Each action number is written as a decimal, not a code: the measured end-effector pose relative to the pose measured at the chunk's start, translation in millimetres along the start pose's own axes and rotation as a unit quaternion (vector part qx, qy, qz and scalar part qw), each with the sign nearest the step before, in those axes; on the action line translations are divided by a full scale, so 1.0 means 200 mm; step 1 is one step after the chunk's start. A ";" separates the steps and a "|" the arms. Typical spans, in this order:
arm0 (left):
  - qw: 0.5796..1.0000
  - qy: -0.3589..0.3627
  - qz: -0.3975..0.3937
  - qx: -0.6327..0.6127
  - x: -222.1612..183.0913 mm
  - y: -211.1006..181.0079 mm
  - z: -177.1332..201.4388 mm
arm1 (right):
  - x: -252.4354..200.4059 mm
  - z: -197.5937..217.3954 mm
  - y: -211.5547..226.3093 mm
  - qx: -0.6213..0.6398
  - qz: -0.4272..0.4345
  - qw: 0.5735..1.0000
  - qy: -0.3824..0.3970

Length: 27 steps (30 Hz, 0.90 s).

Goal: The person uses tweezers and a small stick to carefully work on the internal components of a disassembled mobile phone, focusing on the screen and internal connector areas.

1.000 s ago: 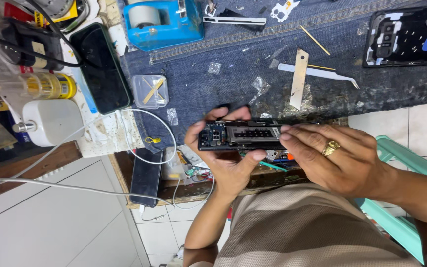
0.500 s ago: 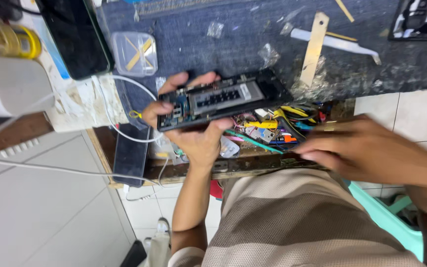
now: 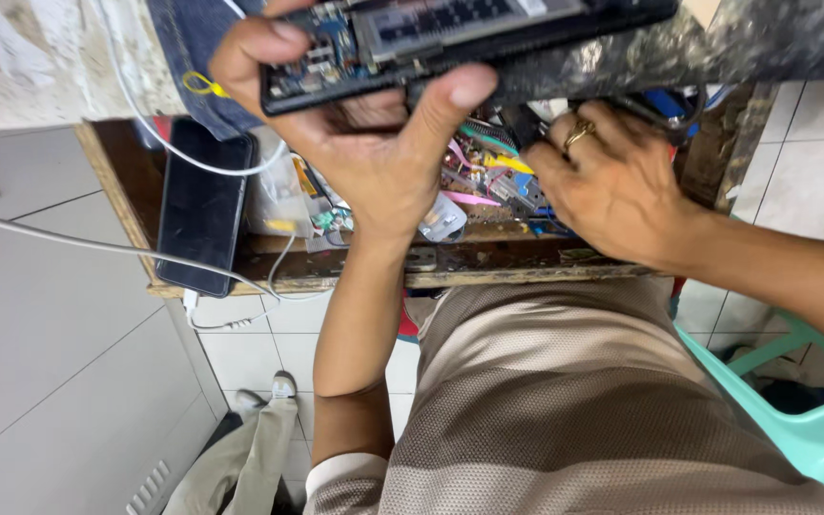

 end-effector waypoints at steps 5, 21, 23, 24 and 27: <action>1.000 -0.002 -0.011 -0.020 0.01 0.01 -0.02 | -0.01 -0.02 0.09 -0.045 0.002 0.998 -0.039; 0.999 -0.014 -0.010 -0.039 0.00 0.01 -0.03 | -0.02 -0.06 -0.08 0.022 0.009 0.997 -0.068; 0.999 -0.015 -0.011 -0.039 0.00 0.01 -0.03 | -0.02 -0.06 -0.09 0.021 0.009 0.997 -0.071; 0.999 -0.015 -0.011 -0.040 0.00 0.01 -0.03 | -0.02 -0.06 -0.09 0.021 0.009 0.997 -0.072; 0.999 -0.016 -0.010 -0.041 0.00 0.01 -0.03 | -0.02 -0.06 -0.10 0.025 0.007 0.997 -0.073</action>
Point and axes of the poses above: each hand's wrist, its own x-axis towards the middle knuckle, its own z-axis out of the back of the hand, y = z × x, the point moved 2 cm from there along x, towards the middle knuckle, and after that the axes turned 8 degrees about -z, right-handed, at the moved point
